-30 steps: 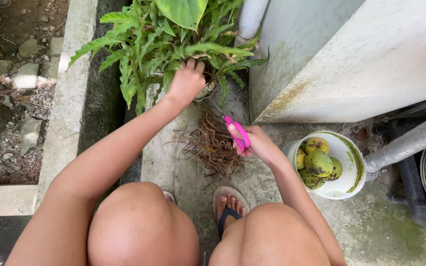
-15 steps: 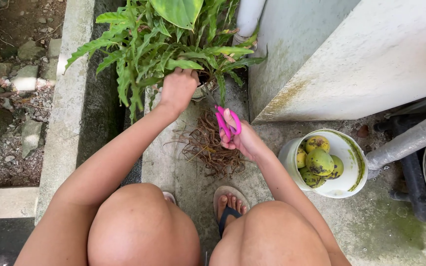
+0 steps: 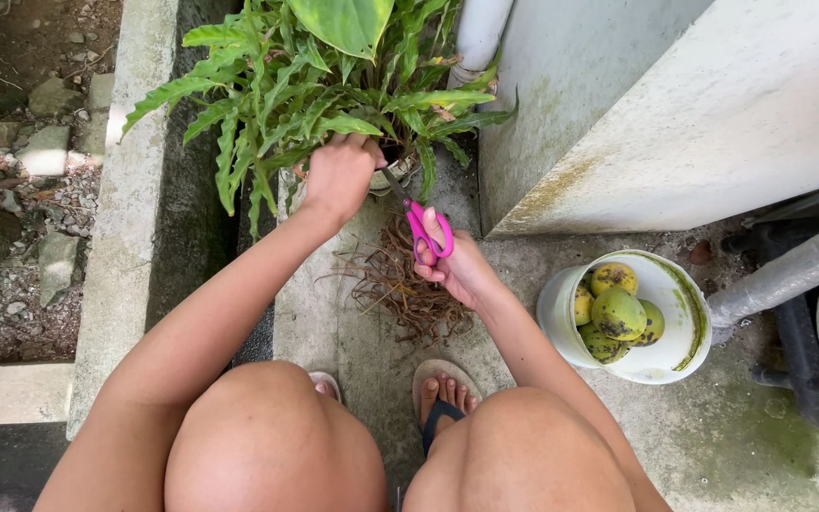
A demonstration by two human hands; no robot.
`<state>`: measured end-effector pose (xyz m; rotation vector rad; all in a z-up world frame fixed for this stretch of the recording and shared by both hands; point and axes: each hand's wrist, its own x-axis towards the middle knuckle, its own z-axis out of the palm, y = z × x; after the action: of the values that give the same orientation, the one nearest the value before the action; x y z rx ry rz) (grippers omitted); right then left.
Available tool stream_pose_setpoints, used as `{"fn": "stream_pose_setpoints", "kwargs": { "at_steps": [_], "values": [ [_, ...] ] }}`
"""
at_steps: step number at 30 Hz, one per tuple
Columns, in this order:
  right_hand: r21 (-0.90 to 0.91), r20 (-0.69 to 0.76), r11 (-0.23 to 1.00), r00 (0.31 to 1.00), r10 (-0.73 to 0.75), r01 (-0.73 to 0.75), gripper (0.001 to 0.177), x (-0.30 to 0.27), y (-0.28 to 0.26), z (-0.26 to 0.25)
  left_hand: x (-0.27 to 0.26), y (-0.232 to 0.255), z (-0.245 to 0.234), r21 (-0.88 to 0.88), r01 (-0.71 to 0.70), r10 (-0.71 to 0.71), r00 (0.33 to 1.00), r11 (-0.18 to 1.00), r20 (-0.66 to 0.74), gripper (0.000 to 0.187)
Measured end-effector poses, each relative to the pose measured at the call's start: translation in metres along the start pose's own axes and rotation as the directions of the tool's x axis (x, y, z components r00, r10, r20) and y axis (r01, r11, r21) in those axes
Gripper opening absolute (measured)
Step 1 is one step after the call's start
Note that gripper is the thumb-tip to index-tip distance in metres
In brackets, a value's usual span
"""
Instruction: Prune a potted plant using a pair of scissors.
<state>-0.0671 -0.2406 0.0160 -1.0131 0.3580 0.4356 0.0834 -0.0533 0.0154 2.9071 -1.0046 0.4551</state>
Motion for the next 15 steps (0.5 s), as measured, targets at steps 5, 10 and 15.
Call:
{"fn": "stream_pose_setpoints", "kwargs": {
  "at_steps": [5, 10, 15],
  "values": [
    [-0.1, 0.0, 0.995, 1.0, -0.007, 0.007, 0.064, -0.005, 0.007, -0.019, -0.029, 0.016, -0.034, -0.155, -0.025, 0.026, 1.0, 0.988, 0.008, 0.012],
    [-0.295, -0.062, 0.955, 0.998, 0.004, -0.022, 0.059, -0.042, 0.003, -0.043, -0.126, 0.047, -0.031, -0.358, -0.234, 0.343, 0.896, 0.904, 0.283, 0.012],
    [-0.395, -0.166, 0.912, 0.985, 0.053, -0.115, 0.058, -0.054, 0.015, -0.054, -0.137, 0.047, -0.033, -0.682, -0.115, 0.166, 0.986, 0.722, 0.009, 0.032]
  ]
}}
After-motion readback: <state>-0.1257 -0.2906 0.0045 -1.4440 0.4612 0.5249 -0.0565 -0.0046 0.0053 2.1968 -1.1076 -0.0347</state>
